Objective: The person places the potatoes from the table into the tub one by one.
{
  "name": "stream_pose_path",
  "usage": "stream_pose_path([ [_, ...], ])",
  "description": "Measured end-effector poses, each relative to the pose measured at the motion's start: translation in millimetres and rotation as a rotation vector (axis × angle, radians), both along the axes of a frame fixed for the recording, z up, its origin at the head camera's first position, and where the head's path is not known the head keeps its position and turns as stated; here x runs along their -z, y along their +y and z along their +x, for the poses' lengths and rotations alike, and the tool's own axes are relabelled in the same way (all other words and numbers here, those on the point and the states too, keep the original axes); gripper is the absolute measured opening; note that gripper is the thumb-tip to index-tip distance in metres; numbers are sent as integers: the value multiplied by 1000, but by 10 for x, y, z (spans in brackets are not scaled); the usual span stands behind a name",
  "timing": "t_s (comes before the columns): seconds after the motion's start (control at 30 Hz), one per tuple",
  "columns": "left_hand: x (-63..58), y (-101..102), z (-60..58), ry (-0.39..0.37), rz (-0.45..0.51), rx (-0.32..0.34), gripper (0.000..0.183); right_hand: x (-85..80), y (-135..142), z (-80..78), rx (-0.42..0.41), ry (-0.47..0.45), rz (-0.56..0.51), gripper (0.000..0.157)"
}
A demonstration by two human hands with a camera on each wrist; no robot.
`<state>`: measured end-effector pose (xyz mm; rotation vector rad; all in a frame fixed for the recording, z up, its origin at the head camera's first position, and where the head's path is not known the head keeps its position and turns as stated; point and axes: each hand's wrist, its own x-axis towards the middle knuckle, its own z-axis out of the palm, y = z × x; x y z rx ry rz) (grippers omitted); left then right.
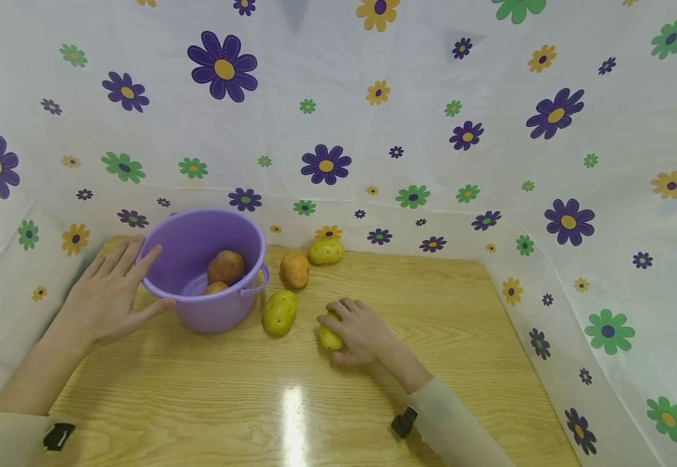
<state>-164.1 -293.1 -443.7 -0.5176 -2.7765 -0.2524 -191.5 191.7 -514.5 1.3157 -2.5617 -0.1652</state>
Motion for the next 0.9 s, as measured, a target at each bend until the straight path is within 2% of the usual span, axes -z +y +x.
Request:
stream_pose_path([
  [0.9, -2, 3, 2, 11, -12, 10, 101, -303, -237, -76, 38, 16, -74, 68],
])
